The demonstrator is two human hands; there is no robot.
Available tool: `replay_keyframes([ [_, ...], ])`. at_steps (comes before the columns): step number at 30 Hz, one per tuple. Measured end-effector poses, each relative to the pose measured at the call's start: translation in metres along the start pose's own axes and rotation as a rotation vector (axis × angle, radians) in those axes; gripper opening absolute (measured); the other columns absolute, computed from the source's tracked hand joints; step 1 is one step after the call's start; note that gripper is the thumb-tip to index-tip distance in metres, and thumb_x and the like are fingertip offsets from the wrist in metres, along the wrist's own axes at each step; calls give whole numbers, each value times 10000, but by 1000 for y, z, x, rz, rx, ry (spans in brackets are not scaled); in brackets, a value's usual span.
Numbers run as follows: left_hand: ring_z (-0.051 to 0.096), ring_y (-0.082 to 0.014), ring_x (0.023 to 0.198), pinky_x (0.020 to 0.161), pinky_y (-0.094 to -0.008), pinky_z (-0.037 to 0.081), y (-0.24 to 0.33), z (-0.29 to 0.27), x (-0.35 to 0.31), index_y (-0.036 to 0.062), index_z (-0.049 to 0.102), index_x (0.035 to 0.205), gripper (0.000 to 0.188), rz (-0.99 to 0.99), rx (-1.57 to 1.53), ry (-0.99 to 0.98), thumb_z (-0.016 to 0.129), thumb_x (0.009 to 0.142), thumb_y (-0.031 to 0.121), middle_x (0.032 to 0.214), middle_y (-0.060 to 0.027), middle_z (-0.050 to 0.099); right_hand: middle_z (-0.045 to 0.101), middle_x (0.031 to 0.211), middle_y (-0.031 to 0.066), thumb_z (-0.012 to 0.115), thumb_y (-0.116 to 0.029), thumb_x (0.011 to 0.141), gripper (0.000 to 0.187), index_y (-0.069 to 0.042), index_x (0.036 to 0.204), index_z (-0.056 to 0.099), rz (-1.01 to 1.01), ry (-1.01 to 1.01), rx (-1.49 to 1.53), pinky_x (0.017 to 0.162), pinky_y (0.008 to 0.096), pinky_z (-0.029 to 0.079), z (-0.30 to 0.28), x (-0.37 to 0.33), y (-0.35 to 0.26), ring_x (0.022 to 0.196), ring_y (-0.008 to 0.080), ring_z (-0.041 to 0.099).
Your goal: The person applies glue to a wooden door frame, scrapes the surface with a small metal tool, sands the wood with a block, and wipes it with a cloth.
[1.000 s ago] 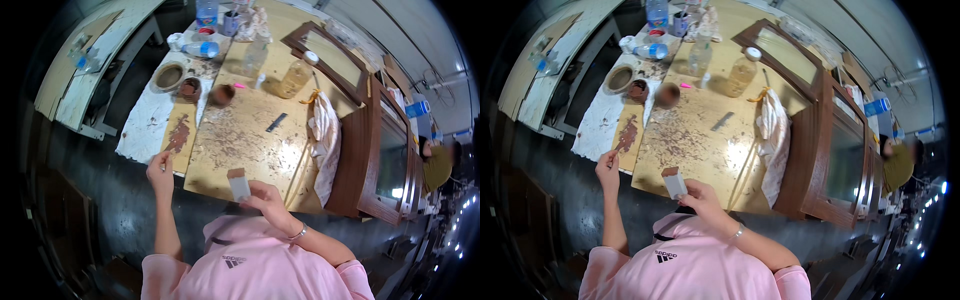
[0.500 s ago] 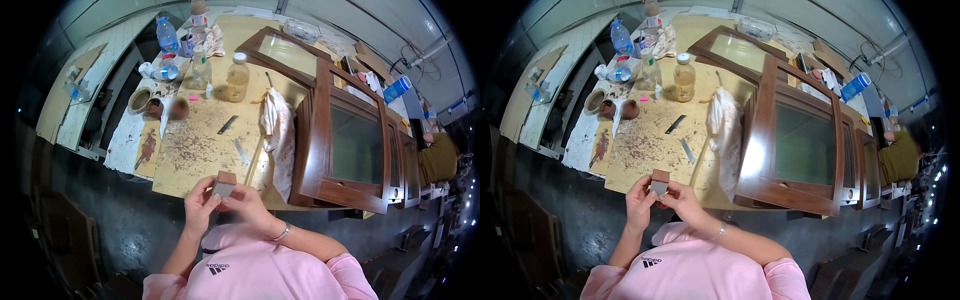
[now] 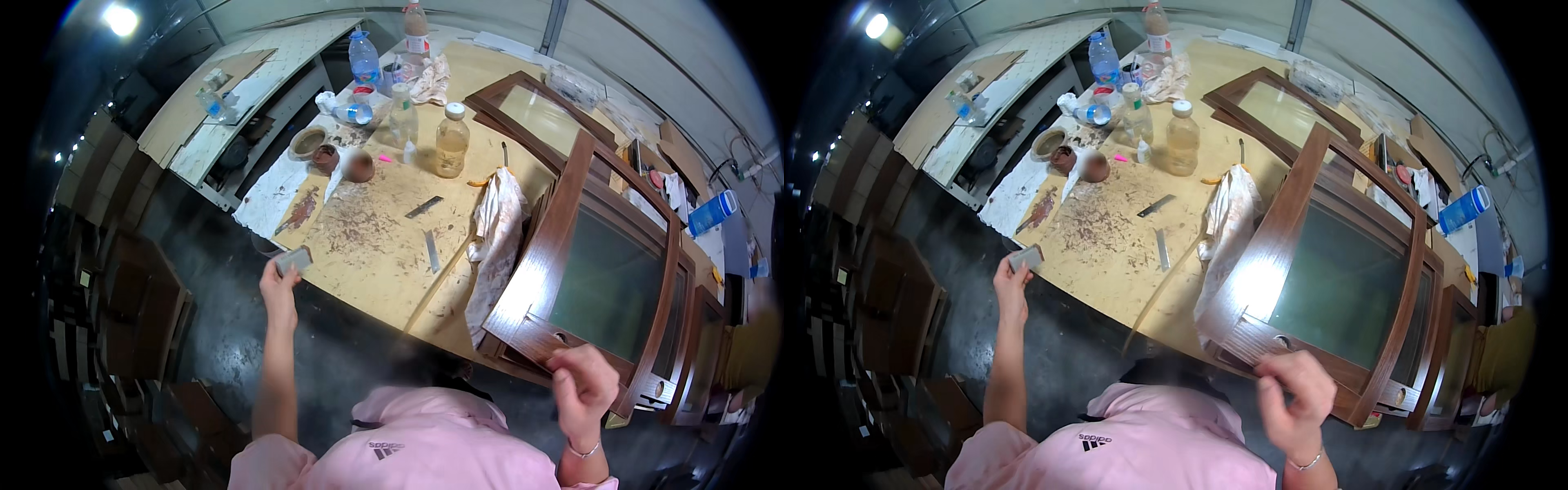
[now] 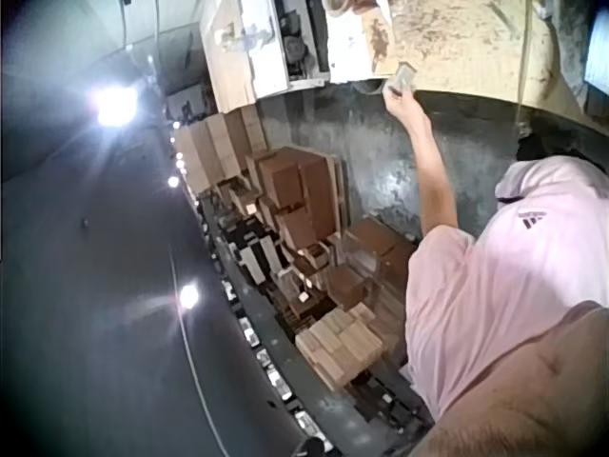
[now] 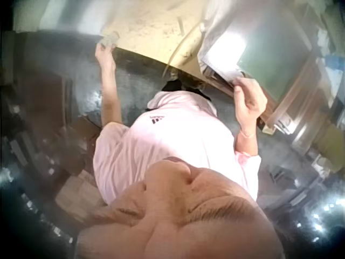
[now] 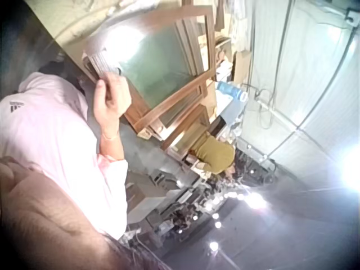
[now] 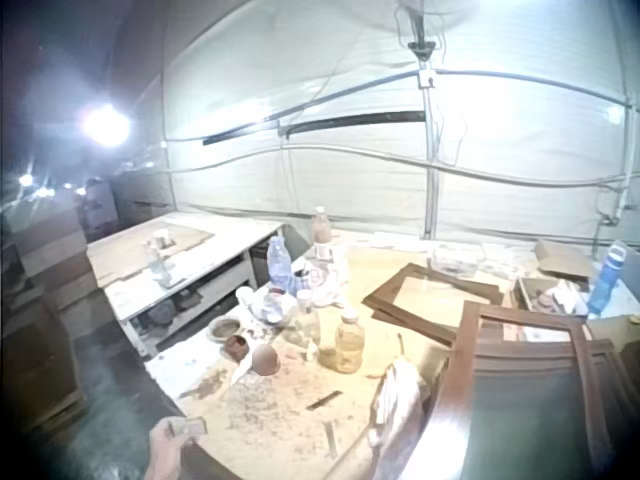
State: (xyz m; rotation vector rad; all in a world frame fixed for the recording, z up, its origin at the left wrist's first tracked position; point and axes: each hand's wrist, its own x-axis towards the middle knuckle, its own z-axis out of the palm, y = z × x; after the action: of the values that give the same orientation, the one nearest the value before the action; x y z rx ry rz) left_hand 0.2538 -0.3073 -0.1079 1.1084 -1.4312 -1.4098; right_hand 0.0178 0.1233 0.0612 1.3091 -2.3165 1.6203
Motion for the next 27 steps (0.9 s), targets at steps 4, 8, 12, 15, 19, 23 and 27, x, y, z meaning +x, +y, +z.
replay_keyframes([
  [4, 635, -184, 862, 774, -330, 524, -31, -27, 87, -13, 631, 1206, 311, 219, 521, 103, 716, 909, 24, 1040, -98, 688, 659, 809, 94, 634, 73, 875, 88, 58, 943, 688, 341, 200, 46, 665, 248, 495, -4, -14, 34, 728, 136, 643],
  [8, 667, -355, 987, 870, -433, 522, -40, -11, 135, -17, 641, 1216, 394, 431, 861, 133, 768, 850, 54, 1080, -196, 678, 638, 811, 42, 628, 63, 912, 63, 64, 941, 683, 373, 261, 26, 652, 219, 461, 3, -24, 48, 716, 89, 602],
  [12, 635, -426, 1073, 921, -467, 509, -28, 13, 153, -14, 647, 1238, 425, 370, 947, 46, 778, 844, 78, 1132, -236, 664, 622, 801, 26, 635, 68, 910, 54, 53, 931, 682, 379, 269, -62, 641, 212, 436, 7, -22, 50, 695, 80, 560],
  [15, 636, -420, 1082, 920, -465, 511, -31, 17, 166, -17, 643, 1251, 442, 383, 950, 5, 775, 839, 75, 1132, -237, 663, 622, 842, -3, 604, 58, 939, 73, 50, 953, 676, 443, 249, -84, 708, 201, 464, 9, -23, 49, 768, 57, 575],
  [19, 646, -431, 1055, 915, -476, 514, -43, 20, 177, -17, 662, 1231, 426, 313, 1037, -25, 775, 831, 74, 1118, -241, 670, 615, 844, -4, 608, 57, 939, 64, 50, 948, 671, 431, 280, -145, 709, 201, 461, 15, -24, 49, 766, 54, 568],
  [23, 657, -445, 1025, 903, -485, 520, -35, 18, 182, -18, 681, 1204, 408, 319, 948, 5, 781, 822, 84, 1098, -250, 678, 592, 811, 24, 630, 64, 915, 38, 49, 926, 663, 410, 328, -199, 693, 223, 447, 22, -23, 49, 750, 86, 561],
  [27, 667, -435, 1020, 883, -475, 526, -30, 21, 181, -20, 688, 1189, 411, 245, 942, -62, 794, 809, 93, 1073, -249, 690, 577, 795, 39, 641, 66, 902, 29, 48, 916, 660, 422, 343, -225, 675, 233, 433, 25, -19, 46, 734, 100, 549],
])
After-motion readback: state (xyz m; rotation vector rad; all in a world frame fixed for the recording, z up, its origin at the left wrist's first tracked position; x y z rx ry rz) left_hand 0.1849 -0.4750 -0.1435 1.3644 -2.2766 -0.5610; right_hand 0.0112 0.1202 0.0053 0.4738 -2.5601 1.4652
